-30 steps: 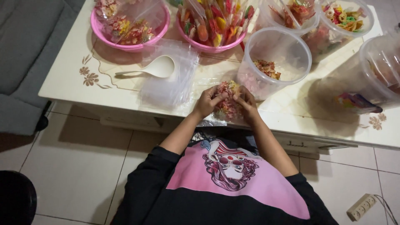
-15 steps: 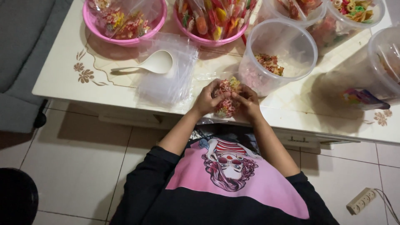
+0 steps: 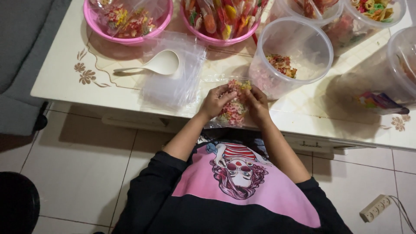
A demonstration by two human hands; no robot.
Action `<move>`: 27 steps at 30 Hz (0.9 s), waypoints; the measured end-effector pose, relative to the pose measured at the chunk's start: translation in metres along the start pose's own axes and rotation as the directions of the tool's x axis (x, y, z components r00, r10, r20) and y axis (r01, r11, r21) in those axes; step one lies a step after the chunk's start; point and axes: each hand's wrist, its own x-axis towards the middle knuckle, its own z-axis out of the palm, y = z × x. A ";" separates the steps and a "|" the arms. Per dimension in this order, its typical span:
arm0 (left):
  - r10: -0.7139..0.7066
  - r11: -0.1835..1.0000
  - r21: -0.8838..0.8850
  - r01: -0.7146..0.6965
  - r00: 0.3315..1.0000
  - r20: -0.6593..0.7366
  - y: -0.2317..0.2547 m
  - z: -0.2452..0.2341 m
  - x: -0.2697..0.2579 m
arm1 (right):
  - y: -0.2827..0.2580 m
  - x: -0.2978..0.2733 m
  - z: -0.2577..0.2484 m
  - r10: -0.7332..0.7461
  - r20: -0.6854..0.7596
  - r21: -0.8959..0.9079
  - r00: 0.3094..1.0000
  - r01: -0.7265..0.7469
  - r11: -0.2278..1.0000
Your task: Packing small snacks into individual plastic bags from larger containers on a table.
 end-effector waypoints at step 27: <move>-0.093 0.996 0.008 0.093 0.995 -0.032 0.009 -0.003 -0.004 | -0.006 -0.006 -0.004 0.019 0.038 -0.139 0.999 -0.013 0.990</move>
